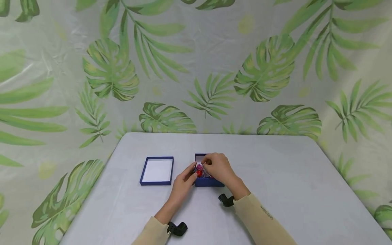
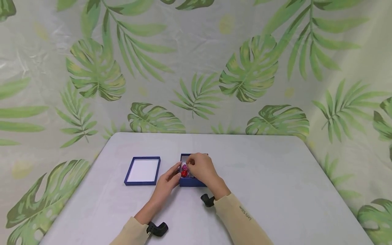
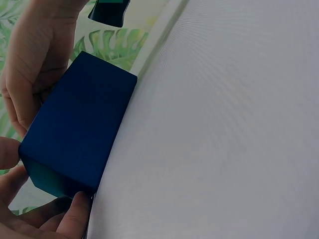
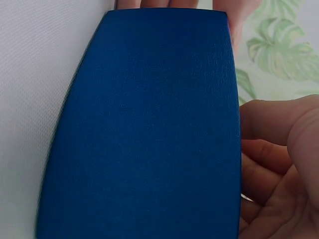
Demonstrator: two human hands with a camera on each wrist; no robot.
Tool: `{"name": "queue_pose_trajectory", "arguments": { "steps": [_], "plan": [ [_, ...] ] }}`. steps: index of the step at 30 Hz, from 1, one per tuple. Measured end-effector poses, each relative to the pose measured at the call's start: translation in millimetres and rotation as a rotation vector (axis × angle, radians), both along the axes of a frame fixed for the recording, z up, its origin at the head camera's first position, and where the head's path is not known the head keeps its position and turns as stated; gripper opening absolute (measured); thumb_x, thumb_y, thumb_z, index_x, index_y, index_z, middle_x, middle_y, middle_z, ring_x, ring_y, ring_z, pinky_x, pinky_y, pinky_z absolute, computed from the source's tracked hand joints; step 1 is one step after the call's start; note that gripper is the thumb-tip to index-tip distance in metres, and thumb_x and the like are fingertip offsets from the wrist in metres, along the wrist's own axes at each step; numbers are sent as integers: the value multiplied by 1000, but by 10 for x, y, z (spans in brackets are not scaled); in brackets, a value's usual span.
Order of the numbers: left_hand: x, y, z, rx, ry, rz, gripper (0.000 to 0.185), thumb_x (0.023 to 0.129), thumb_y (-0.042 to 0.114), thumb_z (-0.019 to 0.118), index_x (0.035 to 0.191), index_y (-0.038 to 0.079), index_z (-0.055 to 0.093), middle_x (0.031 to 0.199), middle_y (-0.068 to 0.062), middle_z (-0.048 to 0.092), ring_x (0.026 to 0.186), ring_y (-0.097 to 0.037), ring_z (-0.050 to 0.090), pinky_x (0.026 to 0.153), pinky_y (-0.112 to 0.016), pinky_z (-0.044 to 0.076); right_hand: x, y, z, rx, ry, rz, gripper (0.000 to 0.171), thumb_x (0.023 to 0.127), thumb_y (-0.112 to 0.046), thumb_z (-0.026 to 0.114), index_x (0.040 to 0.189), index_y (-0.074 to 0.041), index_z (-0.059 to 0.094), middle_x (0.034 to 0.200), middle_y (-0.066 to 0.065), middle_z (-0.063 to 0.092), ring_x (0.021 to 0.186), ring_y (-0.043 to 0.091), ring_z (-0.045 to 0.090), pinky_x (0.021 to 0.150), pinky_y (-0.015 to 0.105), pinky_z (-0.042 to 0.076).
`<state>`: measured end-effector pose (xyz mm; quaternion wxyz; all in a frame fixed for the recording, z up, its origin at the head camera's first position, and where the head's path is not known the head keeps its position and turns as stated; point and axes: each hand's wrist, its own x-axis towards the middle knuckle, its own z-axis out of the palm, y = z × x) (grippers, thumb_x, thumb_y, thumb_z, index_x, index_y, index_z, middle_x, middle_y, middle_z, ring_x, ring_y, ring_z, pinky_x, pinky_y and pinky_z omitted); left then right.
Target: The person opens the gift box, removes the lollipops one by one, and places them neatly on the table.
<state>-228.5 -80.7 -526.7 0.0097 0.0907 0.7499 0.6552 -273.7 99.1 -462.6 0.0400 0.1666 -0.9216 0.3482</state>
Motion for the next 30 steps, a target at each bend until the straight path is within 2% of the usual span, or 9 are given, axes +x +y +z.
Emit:
{"name": "queue_pose_trajectory", "arguments": {
  "steps": [6, 12, 19, 22, 25, 30],
  "plan": [
    [-28, -4, -2, -12, 3, 21, 45, 104, 26, 58, 149, 28, 52, 149, -8, 51, 135, -25, 50, 105, -39, 47, -15, 1, 34, 29, 10, 27, 13, 91, -6, 66, 96, -8, 78, 72, -6, 65, 51, 10, 54, 50, 27, 48],
    [-43, 13, -2, -4, -2, 8, 45, 104, 28, 58, 149, 30, 52, 150, -8, 49, 136, -26, 49, 104, -40, 48, -4, 18, 97, 45, 25, 25, 11, 91, -5, 68, 95, -8, 78, 70, -6, 65, 50, 10, 53, 49, 27, 47],
    [-24, 49, -50, -13, 2, 3, 47, 104, 28, 58, 150, 25, 50, 150, -8, 50, 136, -27, 48, 106, -42, 46, 50, 83, 135, 46, 57, 14, 9, 91, -8, 72, 97, -9, 79, 74, -7, 67, 54, 10, 52, 53, 27, 47],
    [11, 60, 11, 0, -2, 2, 47, 104, 22, 57, 150, 20, 50, 150, -13, 49, 136, -30, 48, 105, -44, 46, 56, 111, 169, 53, 90, 8, 9, 91, -10, 73, 96, -10, 80, 74, -8, 67, 58, 9, 53, 56, 28, 47],
    [79, 56, 131, 8, -8, -3, 46, 105, 17, 56, 150, 16, 49, 150, -16, 49, 136, -33, 48, 104, -45, 47, 58, 131, 220, 39, 102, 4, 9, 91, -11, 73, 96, -10, 80, 74, -9, 67, 61, 9, 55, 58, 29, 49],
    [151, 40, 278, 3, 24, -2, 45, 104, 14, 56, 149, 16, 51, 149, -18, 49, 135, -34, 48, 105, -44, 47, 51, 158, 306, -5, 124, -17, 7, 91, -12, 74, 95, -15, 80, 78, -9, 70, 65, 7, 59, 62, 30, 54]
  ]
}}
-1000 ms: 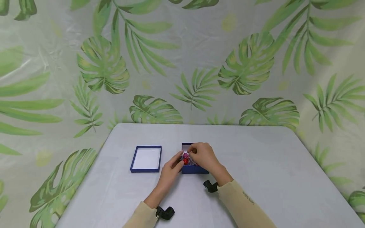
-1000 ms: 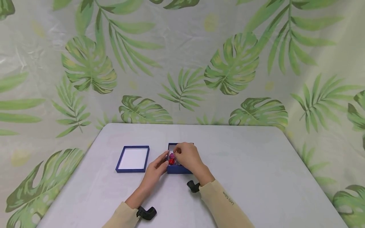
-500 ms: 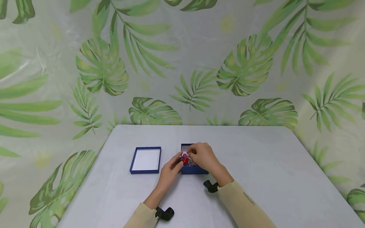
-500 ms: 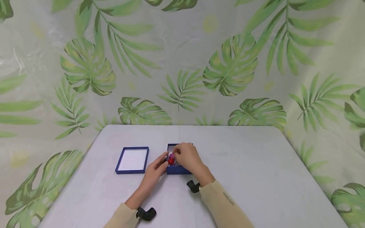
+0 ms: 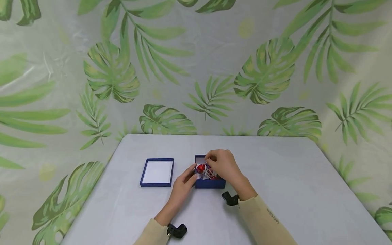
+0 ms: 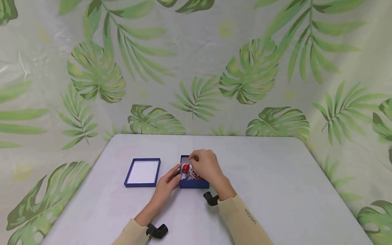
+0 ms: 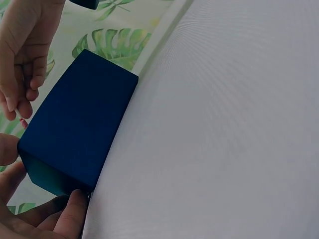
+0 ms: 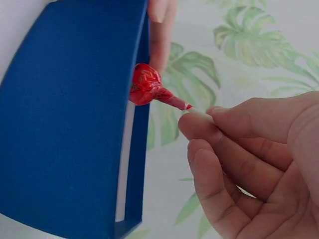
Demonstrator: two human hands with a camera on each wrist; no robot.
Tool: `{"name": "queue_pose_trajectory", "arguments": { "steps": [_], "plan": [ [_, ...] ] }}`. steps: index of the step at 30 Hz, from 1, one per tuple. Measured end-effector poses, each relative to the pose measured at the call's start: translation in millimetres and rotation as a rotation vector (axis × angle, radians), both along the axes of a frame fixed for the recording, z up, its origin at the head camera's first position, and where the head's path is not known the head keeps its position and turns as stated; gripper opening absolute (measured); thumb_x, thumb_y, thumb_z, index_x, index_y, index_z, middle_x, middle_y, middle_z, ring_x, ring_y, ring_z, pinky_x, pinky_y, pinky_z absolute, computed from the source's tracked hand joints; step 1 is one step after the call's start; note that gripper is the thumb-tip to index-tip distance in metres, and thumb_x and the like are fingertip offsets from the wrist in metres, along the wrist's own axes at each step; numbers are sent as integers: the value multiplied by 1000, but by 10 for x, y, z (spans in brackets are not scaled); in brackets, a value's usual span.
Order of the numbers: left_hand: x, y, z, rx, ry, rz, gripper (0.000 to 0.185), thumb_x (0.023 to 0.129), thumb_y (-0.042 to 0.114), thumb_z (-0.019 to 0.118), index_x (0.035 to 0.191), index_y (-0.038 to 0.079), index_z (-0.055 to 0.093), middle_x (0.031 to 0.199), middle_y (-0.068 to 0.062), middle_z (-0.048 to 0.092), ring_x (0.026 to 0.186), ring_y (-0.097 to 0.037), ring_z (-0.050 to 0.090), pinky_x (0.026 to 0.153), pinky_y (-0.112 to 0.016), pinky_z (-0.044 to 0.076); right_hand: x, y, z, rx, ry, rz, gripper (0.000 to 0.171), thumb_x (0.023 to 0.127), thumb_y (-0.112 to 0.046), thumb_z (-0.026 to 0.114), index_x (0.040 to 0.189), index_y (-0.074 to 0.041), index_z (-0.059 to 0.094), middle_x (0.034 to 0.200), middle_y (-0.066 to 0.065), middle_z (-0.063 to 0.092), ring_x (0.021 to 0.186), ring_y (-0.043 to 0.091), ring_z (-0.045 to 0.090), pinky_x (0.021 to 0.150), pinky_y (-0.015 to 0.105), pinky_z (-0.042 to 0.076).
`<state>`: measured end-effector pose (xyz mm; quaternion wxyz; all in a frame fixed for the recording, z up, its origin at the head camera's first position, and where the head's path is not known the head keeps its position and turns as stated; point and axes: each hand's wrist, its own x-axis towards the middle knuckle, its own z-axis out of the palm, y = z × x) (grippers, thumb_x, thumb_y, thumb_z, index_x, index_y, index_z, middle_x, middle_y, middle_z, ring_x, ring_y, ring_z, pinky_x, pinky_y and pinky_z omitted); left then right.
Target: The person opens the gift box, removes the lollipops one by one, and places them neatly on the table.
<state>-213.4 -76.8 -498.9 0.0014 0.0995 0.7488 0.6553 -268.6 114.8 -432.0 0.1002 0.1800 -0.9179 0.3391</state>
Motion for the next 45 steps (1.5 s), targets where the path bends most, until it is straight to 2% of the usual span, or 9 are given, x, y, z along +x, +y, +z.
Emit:
{"name": "queue_pose_trajectory", "arguments": {
  "steps": [4, 14, 19, 24, 31, 36, 45],
  "plan": [
    [15, -1, -1, -11, -3, 9, 46, 104, 15, 56, 149, 14, 50, 149, -17, 50, 135, -33, 49, 106, -45, 46, 7, 37, 25, -34, 5, -2, 6, 91, -13, 75, 93, -17, 80, 81, -8, 72, 69, 5, 62, 64, 30, 56],
    [28, 11, -6, -16, -5, 28, 45, 104, 16, 57, 148, 17, 52, 148, -17, 51, 133, -31, 51, 105, -44, 47, -3, 191, 151, -92, 2, -62, 9, 93, -14, 72, 95, -18, 80, 82, -6, 73, 68, 10, 63, 57, 30, 53],
    [28, 12, 9, -6, -16, 37, 44, 104, 16, 57, 147, 24, 53, 149, -14, 50, 135, -29, 50, 106, -41, 46, -41, 282, 196, -99, 16, -84, 9, 93, -17, 71, 94, -20, 79, 84, -6, 73, 72, 11, 65, 60, 31, 54],
    [14, 18, 18, -8, -19, 24, 44, 104, 17, 57, 148, 23, 52, 150, -11, 49, 136, -27, 48, 108, -40, 44, -81, 395, 202, -107, 9, -116, 9, 93, -18, 71, 95, -20, 79, 85, -6, 74, 76, 13, 65, 63, 34, 54],
    [18, 24, 42, -18, -22, 30, 44, 104, 18, 57, 147, 23, 53, 149, -12, 50, 136, -28, 49, 107, -40, 45, -152, 585, 170, -138, 5, -149, 8, 93, -20, 71, 96, -21, 79, 86, -4, 74, 77, 14, 68, 63, 36, 54],
    [29, 15, 50, -20, -17, 28, 45, 104, 17, 57, 149, 17, 51, 149, -15, 50, 136, -29, 49, 107, -41, 45, -204, 717, 131, -133, -4, -188, 8, 93, -21, 71, 95, -21, 78, 86, -3, 74, 78, 17, 68, 63, 37, 53],
    [3, 12, 30, -17, -19, 18, 45, 104, 16, 57, 149, 16, 51, 148, -17, 50, 135, -29, 49, 107, -41, 45, -385, 1007, -103, -149, -92, -220, 11, 93, -21, 69, 98, -18, 78, 90, 0, 75, 84, 22, 69, 70, 40, 54]
  ]
}}
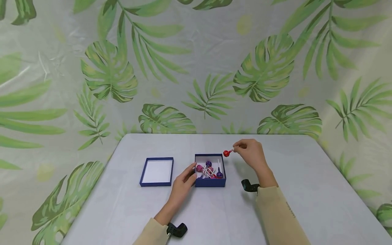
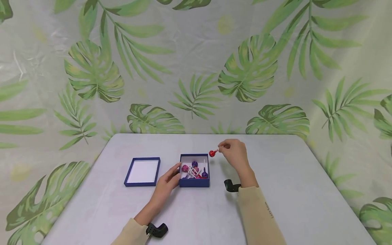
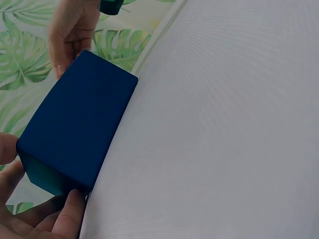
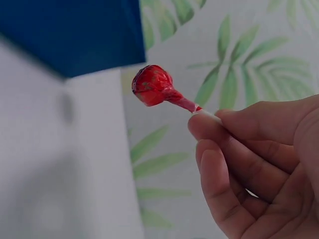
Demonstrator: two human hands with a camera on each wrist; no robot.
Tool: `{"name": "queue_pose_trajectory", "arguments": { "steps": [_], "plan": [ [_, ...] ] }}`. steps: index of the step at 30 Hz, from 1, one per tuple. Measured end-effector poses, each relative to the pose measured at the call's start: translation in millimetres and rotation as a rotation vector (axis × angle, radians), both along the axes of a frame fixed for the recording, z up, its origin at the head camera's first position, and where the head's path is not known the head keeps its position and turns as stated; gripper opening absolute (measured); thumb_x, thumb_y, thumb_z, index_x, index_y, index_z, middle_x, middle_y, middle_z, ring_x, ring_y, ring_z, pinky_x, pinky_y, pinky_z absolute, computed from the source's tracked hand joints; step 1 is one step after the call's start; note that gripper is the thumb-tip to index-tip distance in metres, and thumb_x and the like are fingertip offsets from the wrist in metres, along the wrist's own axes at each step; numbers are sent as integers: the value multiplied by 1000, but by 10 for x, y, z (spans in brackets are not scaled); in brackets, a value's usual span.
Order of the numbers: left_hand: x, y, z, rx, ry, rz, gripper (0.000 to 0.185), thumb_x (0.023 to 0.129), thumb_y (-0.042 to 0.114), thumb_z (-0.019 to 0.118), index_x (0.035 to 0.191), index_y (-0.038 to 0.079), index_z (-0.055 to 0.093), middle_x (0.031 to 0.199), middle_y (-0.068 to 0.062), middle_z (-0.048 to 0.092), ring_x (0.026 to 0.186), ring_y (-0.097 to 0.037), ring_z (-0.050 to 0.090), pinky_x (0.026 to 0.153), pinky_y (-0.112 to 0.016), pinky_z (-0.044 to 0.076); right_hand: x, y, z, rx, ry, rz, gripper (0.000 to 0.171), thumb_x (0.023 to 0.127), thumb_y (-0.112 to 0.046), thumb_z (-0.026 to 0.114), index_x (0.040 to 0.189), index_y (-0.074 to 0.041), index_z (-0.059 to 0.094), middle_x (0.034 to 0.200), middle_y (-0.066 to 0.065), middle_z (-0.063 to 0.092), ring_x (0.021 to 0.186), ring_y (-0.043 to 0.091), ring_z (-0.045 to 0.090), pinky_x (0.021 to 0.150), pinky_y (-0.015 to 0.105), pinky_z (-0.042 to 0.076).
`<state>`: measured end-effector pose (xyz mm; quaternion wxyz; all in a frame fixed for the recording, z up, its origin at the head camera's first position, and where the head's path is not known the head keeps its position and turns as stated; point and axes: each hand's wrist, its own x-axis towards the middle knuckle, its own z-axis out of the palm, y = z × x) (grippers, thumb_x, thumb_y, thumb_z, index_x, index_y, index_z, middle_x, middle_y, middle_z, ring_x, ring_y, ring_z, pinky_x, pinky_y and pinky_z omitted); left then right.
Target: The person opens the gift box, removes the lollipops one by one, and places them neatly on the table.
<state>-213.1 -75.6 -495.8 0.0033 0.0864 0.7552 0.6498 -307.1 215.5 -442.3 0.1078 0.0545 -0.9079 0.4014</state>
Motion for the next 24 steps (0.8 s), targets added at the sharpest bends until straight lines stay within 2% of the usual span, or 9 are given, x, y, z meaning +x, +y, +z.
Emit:
{"name": "queue_pose_trajectory", "arguments": {
  "steps": [3, 6, 11, 14, 18, 24],
  "plan": [
    [-39, 11, -49, 3, -5, 0, 45, 104, 16, 57, 149, 16, 51, 148, -16, 50, 135, -29, 49, 107, -40, 45, -43, 101, -88, -22, -53, -17, 11, 93, -20, 69, 98, -17, 78, 90, 1, 75, 84, 23, 69, 71, 40, 54],
    [-106, 12, -170, 2, -1, 8, 46, 104, 17, 57, 149, 16, 50, 148, -15, 51, 136, -29, 49, 108, -42, 44, -75, 161, -166, -33, -108, -20, 13, 93, -20, 69, 99, -16, 79, 89, 3, 75, 82, 23, 68, 69, 39, 54],
    [-177, -7, -354, -12, 1, 23, 46, 104, 25, 58, 150, 25, 51, 148, -9, 51, 135, -27, 49, 108, -42, 43, -128, 187, -304, -66, -181, 4, 19, 92, -19, 68, 103, -9, 79, 88, 5, 76, 81, 22, 65, 68, 36, 52],
    [-182, -17, -376, -21, 2, 38, 45, 103, 29, 59, 148, 29, 52, 147, -7, 53, 134, -25, 51, 107, -40, 45, -167, 195, -389, -102, -229, 16, 20, 93, -19, 68, 105, -6, 78, 88, 4, 76, 80, 20, 66, 70, 35, 54],
    [-177, -15, -357, -9, -3, 35, 45, 103, 27, 59, 148, 28, 53, 146, -8, 54, 132, -25, 53, 102, -37, 49, -198, 233, -471, -112, -267, 18, 19, 93, -17, 71, 104, -4, 78, 88, 4, 76, 80, 17, 67, 71, 33, 57],
    [-166, 7, -329, 6, -11, 23, 45, 104, 25, 58, 149, 24, 52, 146, -10, 54, 131, -26, 54, 99, -35, 52, -199, 333, -541, -13, -266, 25, 14, 92, -18, 75, 101, -9, 79, 99, 8, 73, 81, 18, 62, 69, 29, 54]
  ]
}}
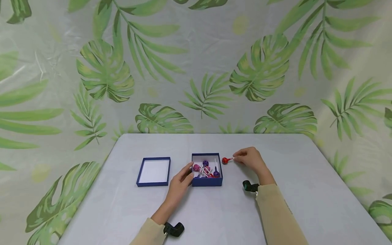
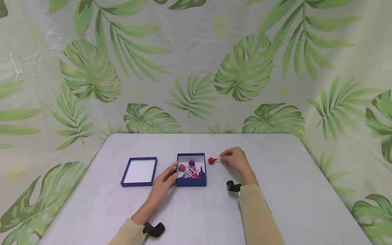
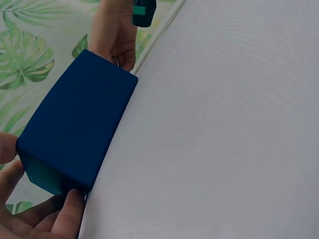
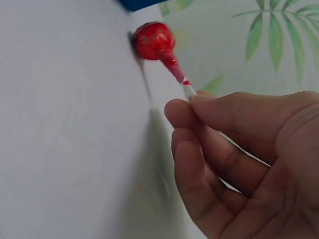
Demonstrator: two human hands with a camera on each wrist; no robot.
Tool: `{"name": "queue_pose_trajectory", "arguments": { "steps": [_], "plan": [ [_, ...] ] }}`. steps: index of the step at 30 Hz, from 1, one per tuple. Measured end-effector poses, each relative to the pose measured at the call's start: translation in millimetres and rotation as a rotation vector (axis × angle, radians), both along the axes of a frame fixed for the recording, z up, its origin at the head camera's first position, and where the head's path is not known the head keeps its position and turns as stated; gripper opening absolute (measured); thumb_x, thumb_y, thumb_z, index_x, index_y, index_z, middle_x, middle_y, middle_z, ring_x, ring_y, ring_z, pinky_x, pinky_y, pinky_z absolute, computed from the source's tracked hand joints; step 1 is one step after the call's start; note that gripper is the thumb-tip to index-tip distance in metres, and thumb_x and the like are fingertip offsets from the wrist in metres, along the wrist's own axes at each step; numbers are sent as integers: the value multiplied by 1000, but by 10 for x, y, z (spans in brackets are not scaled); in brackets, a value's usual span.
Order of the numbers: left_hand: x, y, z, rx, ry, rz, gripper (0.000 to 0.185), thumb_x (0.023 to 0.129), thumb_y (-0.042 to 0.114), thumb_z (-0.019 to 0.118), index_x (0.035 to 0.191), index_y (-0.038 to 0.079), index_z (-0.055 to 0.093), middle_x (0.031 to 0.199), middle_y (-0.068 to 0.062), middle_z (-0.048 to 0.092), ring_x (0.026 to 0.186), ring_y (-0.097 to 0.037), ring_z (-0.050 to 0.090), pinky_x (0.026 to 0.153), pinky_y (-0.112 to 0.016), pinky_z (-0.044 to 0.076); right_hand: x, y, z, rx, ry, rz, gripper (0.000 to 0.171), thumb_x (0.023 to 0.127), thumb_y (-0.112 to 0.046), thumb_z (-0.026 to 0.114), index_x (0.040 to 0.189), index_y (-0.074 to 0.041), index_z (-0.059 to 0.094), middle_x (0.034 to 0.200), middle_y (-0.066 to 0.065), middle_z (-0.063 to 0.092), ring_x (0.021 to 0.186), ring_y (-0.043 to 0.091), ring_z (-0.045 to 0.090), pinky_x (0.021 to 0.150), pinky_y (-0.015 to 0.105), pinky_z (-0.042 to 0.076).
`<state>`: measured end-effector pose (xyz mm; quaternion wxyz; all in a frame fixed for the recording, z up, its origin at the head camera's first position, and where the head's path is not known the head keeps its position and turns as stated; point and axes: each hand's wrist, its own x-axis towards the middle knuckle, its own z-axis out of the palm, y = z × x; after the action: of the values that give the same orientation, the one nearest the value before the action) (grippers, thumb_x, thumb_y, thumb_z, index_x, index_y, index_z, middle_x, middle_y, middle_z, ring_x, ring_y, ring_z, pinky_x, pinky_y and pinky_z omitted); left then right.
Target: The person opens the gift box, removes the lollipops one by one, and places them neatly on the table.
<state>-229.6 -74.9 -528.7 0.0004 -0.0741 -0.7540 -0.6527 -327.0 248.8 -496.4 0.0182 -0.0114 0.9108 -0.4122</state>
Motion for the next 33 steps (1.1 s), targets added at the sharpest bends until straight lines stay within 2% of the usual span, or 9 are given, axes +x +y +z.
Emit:
{"name": "queue_pose_trajectory", "arguments": {
  "steps": [6, 13, 17, 27, 33],
  "plan": [
    [-4, -5, -11, 6, 2, -5, 46, 104, 26, 58, 149, 24, 52, 147, -11, 52, 132, -27, 53, 100, -36, 51, -11, 2, -58, 54, -10, 18, 9, 92, -18, 74, 99, -14, 79, 109, 11, 69, 92, 25, 57, 74, 34, 53],
    [-16, -15, -20, 7, -1, -11, 45, 104, 26, 59, 148, 28, 53, 147, -9, 52, 132, -26, 52, 101, -35, 50, -4, -25, -65, 79, -6, 1, 9, 91, -18, 76, 98, -14, 80, 107, 10, 71, 99, 29, 60, 86, 46, 52],
    [-21, -20, -34, 6, 8, -11, 46, 104, 27, 59, 149, 26, 52, 148, -11, 52, 133, -27, 52, 101, -36, 50, 5, -37, -71, 106, -2, -1, 8, 90, -16, 77, 96, -15, 81, 106, 9, 72, 102, 30, 61, 90, 50, 50],
    [-16, -15, -30, 8, -6, -3, 45, 103, 27, 60, 148, 27, 53, 147, -9, 53, 132, -27, 53, 101, -37, 50, 9, -24, -91, 123, -8, 18, 7, 88, -17, 79, 94, -17, 82, 107, 9, 73, 106, 31, 61, 95, 53, 48],
    [-24, -12, -29, 6, -10, 1, 45, 103, 26, 59, 148, 27, 53, 146, -9, 54, 131, -26, 54, 100, -36, 51, 0, -10, -95, 142, 2, 44, 6, 88, -19, 80, 93, -18, 83, 105, 7, 73, 105, 28, 62, 94, 51, 49]
  ]
}}
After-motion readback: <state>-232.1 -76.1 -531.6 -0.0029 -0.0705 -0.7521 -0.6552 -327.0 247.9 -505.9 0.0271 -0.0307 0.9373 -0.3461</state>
